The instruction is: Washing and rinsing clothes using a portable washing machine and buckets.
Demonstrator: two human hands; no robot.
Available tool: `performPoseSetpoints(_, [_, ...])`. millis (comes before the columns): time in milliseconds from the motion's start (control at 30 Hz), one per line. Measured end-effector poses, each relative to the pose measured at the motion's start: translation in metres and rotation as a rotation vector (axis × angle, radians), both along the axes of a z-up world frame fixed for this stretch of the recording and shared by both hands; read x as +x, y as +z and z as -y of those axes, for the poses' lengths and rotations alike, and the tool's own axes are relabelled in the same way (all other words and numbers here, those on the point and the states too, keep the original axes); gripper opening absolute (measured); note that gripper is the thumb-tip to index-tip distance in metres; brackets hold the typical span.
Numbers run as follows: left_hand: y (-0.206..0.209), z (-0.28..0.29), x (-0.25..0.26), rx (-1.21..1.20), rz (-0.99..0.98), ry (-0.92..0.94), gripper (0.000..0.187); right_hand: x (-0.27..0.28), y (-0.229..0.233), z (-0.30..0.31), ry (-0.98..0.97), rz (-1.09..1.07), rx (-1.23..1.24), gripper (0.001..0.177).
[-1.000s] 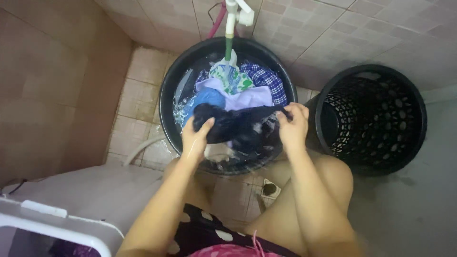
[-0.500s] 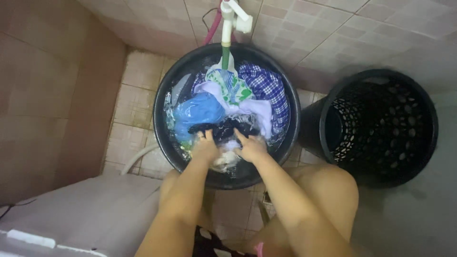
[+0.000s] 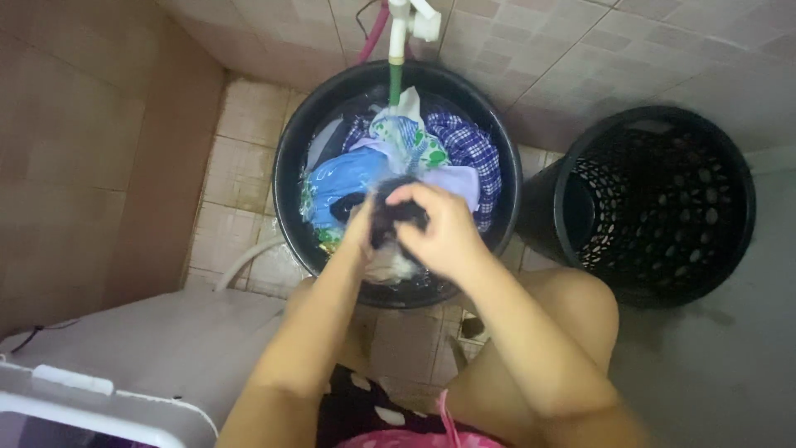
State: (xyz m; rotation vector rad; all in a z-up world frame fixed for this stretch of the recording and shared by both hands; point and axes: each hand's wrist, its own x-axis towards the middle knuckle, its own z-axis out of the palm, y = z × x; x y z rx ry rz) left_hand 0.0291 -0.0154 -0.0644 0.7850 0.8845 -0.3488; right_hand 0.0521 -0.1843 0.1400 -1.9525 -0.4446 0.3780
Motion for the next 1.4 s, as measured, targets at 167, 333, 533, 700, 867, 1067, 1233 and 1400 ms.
performPoseSetpoints(167, [0.015, 0.008, -0.002, -0.341, 0.179, 0.130, 0.049, -0.054, 0.010, -0.017, 0.136, 0.184, 0.191, 0.047])
performPoseSetpoints(333, [0.046, 0.013, -0.011, -0.390, 0.203, 0.252, 0.041, -0.034, -0.066, 0.006, 0.089, 0.371, -0.132, 0.041])
performPoseSetpoints(533, [0.062, -0.022, -0.042, 0.753, 0.266, -0.031, 0.040, 0.037, -0.142, 0.074, -0.426, 0.439, -0.387, 0.020])
performPoseSetpoints(700, [0.016, -0.009, -0.076, 1.445, 0.169, -0.700, 0.066, 0.015, -0.152, 0.013, 0.243, -0.080, -0.896, 0.057])
performPoseSetpoints(867, [-0.090, -0.009, -0.063, 1.337, 0.018, -1.123, 0.069, 0.005, -0.228, 0.012, 0.317, -0.151, -0.919, 0.059])
performPoseSetpoints(1067, [-0.033, -0.020, -0.039, 1.098, -0.107, -1.152, 0.056, 0.006, -0.249, 0.018, 0.271, -0.037, -0.919, 0.050])
performPoseSetpoints(1233, [-0.036, -0.058, -0.022, 1.166, 0.064, -0.867, 0.043, 0.037, -0.264, 0.041, 0.107, 0.058, -0.604, 0.036])
performPoseSetpoints(1400, [0.098, -0.119, -0.019, 0.606, 0.373, 0.157, 0.022, 0.074, -0.142, 0.089, -0.594, -0.427, 0.402, 0.005])
